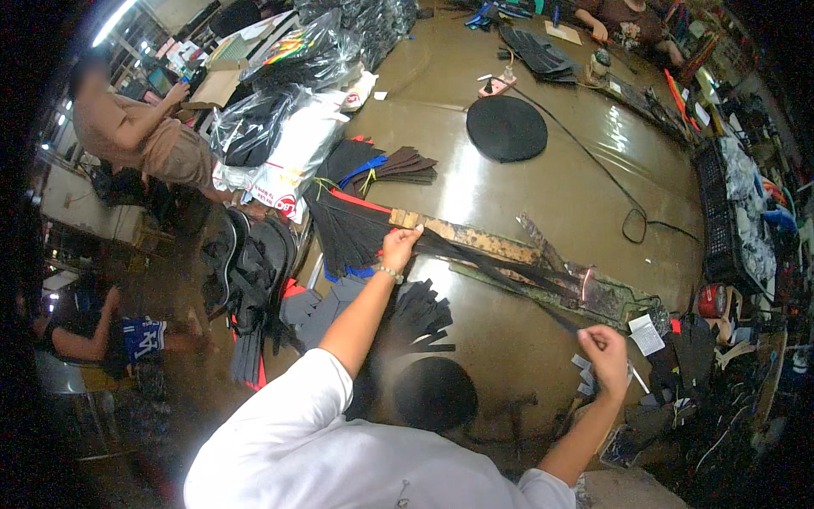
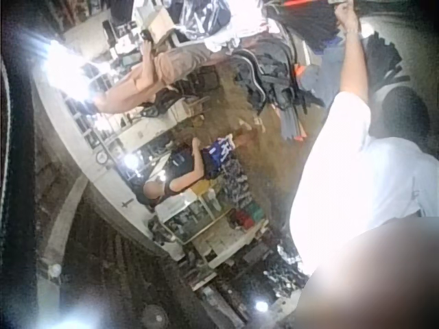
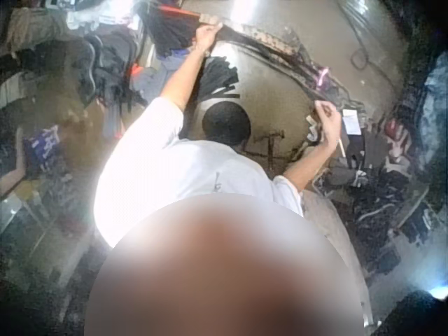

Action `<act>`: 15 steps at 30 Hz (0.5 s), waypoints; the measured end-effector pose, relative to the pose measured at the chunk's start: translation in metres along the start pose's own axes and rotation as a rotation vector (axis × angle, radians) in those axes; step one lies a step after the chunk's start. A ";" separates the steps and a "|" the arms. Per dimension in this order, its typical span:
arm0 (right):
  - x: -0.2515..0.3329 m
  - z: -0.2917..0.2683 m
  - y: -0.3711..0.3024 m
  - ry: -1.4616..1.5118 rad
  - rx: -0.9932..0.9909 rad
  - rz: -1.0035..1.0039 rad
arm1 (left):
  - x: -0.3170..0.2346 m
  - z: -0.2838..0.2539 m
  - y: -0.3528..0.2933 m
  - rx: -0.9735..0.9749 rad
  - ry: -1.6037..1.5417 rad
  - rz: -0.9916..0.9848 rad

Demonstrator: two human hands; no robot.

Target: The person measures and cuts a black strap using a wooden ruler and a cutting tool on a workbench. They then repeatedly place and align multiple black fabric pieces along the ruler, adjusting their positions by hand.

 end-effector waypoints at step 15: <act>-0.128 -0.044 0.153 -0.118 -0.326 -0.084 | -0.015 0.005 -0.012 0.047 -0.177 -0.182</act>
Point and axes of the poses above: each hand's wrist, its own y-axis towards the middle knuckle, its own z-axis out of the palm, x = y × z, the point moved 6 cm from there along y, towards the middle knuckle, and after that the axes turned 14 degrees about z, right-handed, at the moved point
